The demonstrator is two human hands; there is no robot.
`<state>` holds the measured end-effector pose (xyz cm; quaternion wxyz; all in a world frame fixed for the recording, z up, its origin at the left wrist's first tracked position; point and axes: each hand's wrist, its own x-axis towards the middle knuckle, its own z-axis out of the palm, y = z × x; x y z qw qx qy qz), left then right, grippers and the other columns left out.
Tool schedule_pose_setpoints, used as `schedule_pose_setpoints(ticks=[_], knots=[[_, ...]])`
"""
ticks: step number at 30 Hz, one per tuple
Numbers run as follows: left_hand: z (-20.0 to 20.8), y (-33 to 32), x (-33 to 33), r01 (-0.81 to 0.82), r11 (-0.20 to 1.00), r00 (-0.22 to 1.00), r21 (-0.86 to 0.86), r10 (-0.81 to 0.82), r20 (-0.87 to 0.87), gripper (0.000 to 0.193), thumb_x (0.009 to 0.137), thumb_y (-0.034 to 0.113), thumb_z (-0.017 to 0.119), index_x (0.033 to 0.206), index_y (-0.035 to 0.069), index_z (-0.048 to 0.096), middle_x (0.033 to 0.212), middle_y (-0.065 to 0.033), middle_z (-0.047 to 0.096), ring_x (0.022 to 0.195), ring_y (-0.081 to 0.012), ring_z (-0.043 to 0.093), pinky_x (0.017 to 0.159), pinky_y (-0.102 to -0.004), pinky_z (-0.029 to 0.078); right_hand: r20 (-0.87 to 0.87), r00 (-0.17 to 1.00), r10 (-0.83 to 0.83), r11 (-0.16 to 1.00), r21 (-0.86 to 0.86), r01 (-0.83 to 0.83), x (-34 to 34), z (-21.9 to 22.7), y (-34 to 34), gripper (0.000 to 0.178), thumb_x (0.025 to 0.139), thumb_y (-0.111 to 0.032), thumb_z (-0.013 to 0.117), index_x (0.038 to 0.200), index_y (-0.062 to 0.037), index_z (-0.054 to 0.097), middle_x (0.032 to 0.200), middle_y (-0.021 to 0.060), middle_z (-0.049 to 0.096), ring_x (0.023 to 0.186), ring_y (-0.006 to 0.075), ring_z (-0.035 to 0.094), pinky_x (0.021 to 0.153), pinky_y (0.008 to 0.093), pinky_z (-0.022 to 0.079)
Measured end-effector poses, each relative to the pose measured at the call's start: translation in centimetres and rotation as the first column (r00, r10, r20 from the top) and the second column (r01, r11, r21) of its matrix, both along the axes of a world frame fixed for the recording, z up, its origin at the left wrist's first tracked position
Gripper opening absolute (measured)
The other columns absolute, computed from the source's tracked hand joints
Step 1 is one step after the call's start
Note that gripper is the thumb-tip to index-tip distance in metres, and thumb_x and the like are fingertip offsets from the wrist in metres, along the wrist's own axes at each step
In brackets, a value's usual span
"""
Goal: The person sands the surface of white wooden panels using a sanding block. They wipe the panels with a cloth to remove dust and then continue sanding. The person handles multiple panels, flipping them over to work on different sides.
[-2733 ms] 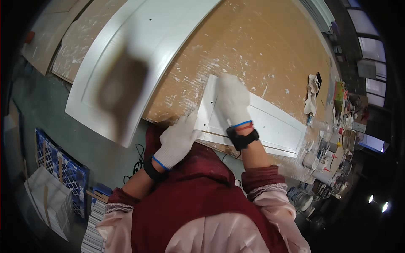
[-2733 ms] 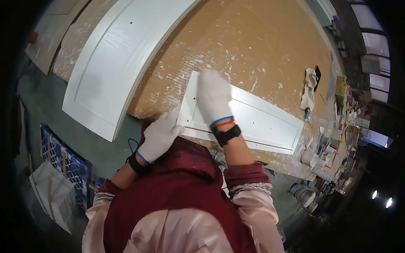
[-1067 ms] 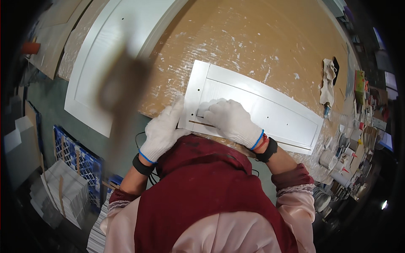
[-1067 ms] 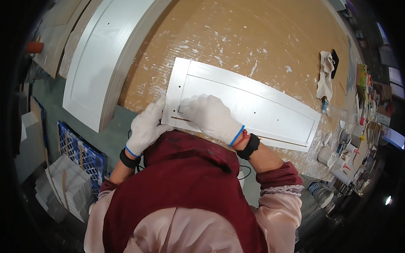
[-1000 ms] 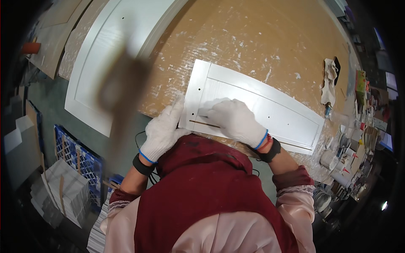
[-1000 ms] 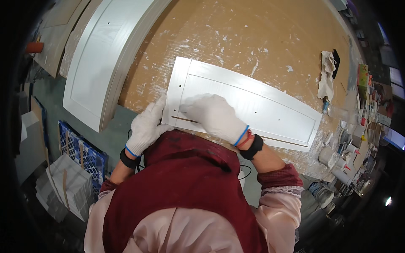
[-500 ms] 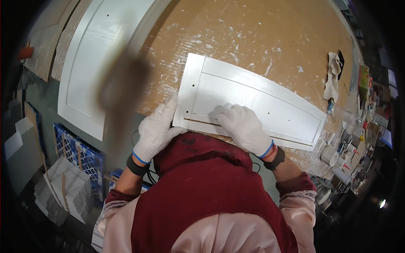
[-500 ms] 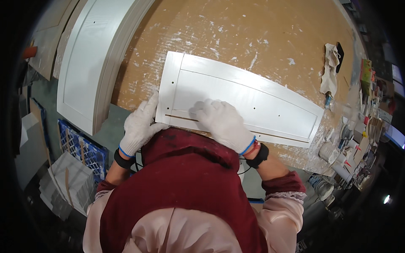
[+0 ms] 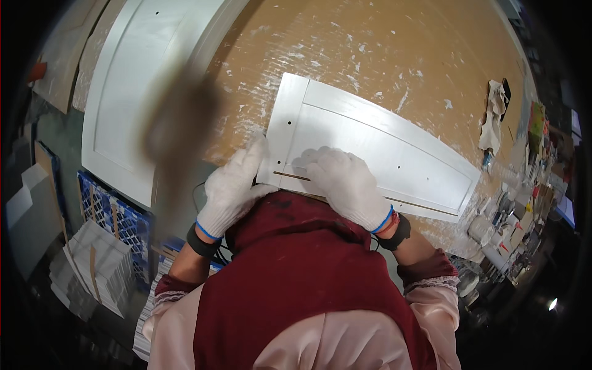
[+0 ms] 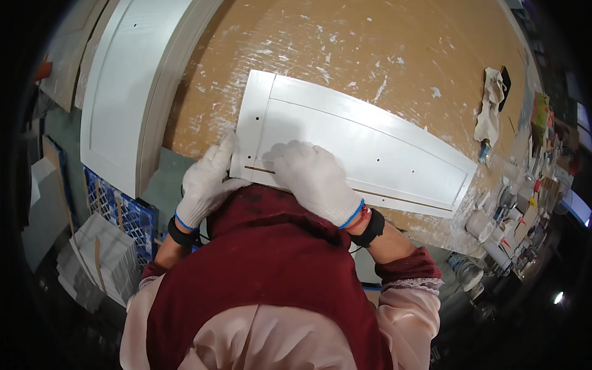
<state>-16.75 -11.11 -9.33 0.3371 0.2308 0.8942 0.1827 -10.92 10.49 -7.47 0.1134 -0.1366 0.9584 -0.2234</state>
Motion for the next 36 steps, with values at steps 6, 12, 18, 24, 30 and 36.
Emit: schedule_pose_setpoints(ticks=[6,12,18,24,30,36], knots=[[-0.4,-0.1,-0.1,0.031,1.0,1.0,0.0,-0.031,0.003,0.098,0.069,0.034,0.078,0.148,0.011,0.025,0.119,-0.0148,0.055,0.104,-0.0333,0.058,0.083,-0.0405,0.05,-0.114,0.991,0.066,0.982,-0.167,-0.085,-1.5,-1.0,-0.1,0.014,0.077,-0.009,0.058,0.091,-0.0095,0.06,0.089,0.0057,0.058,0.08,0.0257,0.059,0.067,0.0381,0.052],[0.4,0.5,-0.6,0.019,0.997,0.998,-0.075,-0.014,0.068,0.098,0.07,0.035,0.078,0.148,0.01,0.024,0.12,-0.0147,0.055,0.105,-0.0334,0.058,0.083,-0.041,0.05,0.008,0.998,-0.056,0.998,-0.029,0.057,-1.6,-0.2,-0.7,0.014,0.074,-0.01,0.061,0.088,-0.008,0.059,0.087,0.0066,0.059,0.08,0.0271,0.06,0.066,0.0388,0.052],[-0.8,-0.4,0.0,0.069,0.998,0.996,-0.009,-0.07,-0.06,0.099,0.071,0.039,0.076,0.15,0.013,0.02,0.118,-0.0119,0.055,0.101,-0.0299,0.061,0.079,-0.0394,0.052,-0.154,0.986,0.055,0.978,-0.189,-0.085,-1.6,-0.8,0.4,0.014,0.075,-0.012,0.062,0.088,-0.0081,0.059,0.085,0.0075,0.059,0.078,0.028,0.06,0.067,0.0401,0.052],[-0.3,0.1,-0.2,0.029,0.999,1.0,-0.042,-0.029,-0.004,0.096,0.071,0.038,0.076,0.148,0.01,0.025,0.116,-0.0143,0.056,0.102,-0.0324,0.06,0.081,-0.0411,0.05,0.02,0.997,-0.073,0.995,-0.063,0.074,-1.9,-0.7,-0.7,0.017,0.074,-0.012,0.061,0.091,-0.0084,0.061,0.085,0.0076,0.059,0.08,0.0284,0.06,0.066,0.0414,0.051],[0.3,0.4,-0.3,0.01,0.999,1.0,-0.05,-0.01,0.0,0.096,0.07,0.04,0.076,0.147,0.011,0.026,0.114,-0.0146,0.057,0.101,-0.0324,0.06,0.081,-0.0408,0.05,-0.076,0.997,-0.01,0.983,-0.183,-0.004,-0.4,-1.0,0.4,0.014,0.076,-0.011,0.06,0.089,-0.009,0.062,0.085,0.0082,0.059,0.08,0.0275,0.06,0.065,0.0414,0.051],[-0.2,0.1,0.0,0.019,1.0,0.999,-0.008,-0.019,-0.044,0.095,0.07,0.041,0.076,0.147,0.011,0.027,0.113,-0.0143,0.057,0.1,-0.0318,0.06,0.081,-0.0412,0.05,0.063,0.994,-0.088,0.995,0.046,0.085,-2.3,0.9,-1.0,0.013,0.076,-0.011,0.058,0.088,-0.009,0.063,0.085,0.0079,0.06,0.081,0.0267,0.061,0.063,0.0386,0.052]])
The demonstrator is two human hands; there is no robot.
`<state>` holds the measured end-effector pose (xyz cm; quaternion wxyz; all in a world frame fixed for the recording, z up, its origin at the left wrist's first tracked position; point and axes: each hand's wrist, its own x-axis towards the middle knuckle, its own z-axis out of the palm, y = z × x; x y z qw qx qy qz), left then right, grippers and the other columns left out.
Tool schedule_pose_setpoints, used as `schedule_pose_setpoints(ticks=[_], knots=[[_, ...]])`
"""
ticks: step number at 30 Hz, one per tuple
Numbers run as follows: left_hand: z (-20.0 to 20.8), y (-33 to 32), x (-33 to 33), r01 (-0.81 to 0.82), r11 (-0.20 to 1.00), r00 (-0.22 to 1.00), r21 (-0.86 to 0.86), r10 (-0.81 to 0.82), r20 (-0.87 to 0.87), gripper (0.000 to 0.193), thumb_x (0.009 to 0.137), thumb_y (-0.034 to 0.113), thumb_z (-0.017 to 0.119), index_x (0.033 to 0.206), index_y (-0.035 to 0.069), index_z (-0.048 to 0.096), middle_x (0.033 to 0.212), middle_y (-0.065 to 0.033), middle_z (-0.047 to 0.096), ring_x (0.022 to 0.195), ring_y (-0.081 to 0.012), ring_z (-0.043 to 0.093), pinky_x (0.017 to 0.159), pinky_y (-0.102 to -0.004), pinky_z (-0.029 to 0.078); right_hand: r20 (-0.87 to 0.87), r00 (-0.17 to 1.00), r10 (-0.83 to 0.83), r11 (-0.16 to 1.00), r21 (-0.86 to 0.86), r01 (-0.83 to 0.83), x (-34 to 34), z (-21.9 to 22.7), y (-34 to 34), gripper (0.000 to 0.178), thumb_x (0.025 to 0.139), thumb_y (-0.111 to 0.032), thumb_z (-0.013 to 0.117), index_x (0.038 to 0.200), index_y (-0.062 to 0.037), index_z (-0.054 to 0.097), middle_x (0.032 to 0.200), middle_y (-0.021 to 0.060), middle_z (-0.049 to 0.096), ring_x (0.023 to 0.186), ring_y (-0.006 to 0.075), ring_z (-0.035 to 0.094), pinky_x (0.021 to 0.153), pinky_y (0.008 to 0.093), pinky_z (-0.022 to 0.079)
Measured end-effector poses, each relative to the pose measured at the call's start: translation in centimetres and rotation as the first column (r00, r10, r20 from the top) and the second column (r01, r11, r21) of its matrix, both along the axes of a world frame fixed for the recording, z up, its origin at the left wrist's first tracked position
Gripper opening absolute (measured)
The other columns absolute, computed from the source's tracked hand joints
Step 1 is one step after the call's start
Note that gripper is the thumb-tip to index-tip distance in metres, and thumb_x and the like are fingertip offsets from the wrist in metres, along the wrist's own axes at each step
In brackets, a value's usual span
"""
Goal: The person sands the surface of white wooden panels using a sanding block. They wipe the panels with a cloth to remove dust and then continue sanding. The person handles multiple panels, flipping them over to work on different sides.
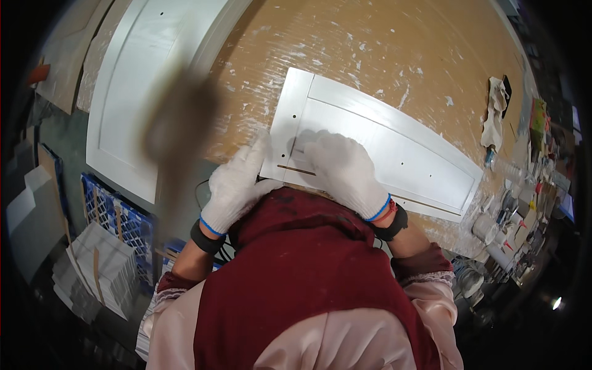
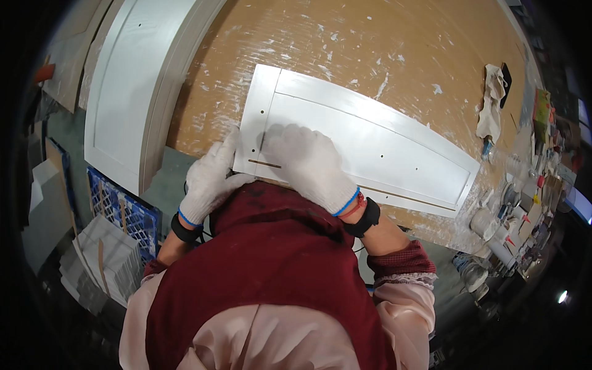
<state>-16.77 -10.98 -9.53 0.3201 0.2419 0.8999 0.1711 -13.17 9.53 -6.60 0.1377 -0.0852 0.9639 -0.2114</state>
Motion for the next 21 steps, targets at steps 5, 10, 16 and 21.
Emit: schedule_pose_setpoints(ticks=[5,10,16,21], knots=[[0.0,0.0,-0.1,0.005,1.0,1.0,0.011,-0.004,-0.007,0.095,0.07,0.041,0.076,0.146,0.011,0.028,0.114,-0.0145,0.057,0.101,-0.0315,0.06,0.082,-0.041,0.05,-0.196,0.975,0.106,0.979,-0.151,-0.137,1.0,-1.7,0.4,0.011,0.078,-0.013,0.06,0.088,-0.0107,0.063,0.086,0.0058,0.06,0.08,0.0243,0.062,0.064,0.0378,0.053],[0.0,-0.1,0.0,-0.002,1.0,1.0,0.019,0.002,-0.015,0.094,0.07,0.04,0.076,0.146,0.01,0.028,0.115,-0.015,0.057,0.101,-0.0313,0.06,0.082,-0.0407,0.05,-0.211,0.977,0.035,0.986,-0.153,-0.068,0.6,-0.7,-0.1,0.014,0.078,-0.011,0.06,0.091,-0.0106,0.064,0.085,0.0053,0.06,0.081,0.0253,0.062,0.065,0.0369,0.053],[-0.2,0.0,0.1,-0.004,1.0,1.0,0.026,0.005,-0.029,0.096,0.069,0.039,0.077,0.146,0.01,0.028,0.114,-0.0141,0.057,0.101,-0.0313,0.06,0.082,-0.0402,0.05,-0.083,0.995,0.059,0.992,-0.104,-0.067,1.0,-1.3,0.0,0.016,0.077,-0.009,0.059,0.092,-0.0108,0.064,0.083,0.0066,0.063,0.081,0.0266,0.064,0.066,0.0366,0.053],[0.3,0.2,0.0,-0.001,1.0,1.0,-0.003,0.001,-0.026,0.097,0.069,0.04,0.077,0.147,0.012,0.027,0.115,-0.0135,0.057,0.102,-0.0307,0.06,0.082,-0.04,0.05,-0.045,0.995,0.086,0.992,-0.089,-0.09,0.6,-0.7,0.0,0.015,0.078,-0.011,0.059,0.092,-0.0097,0.064,0.081,0.0092,0.064,0.082,0.0276,0.065,0.066,0.0369,0.054]])
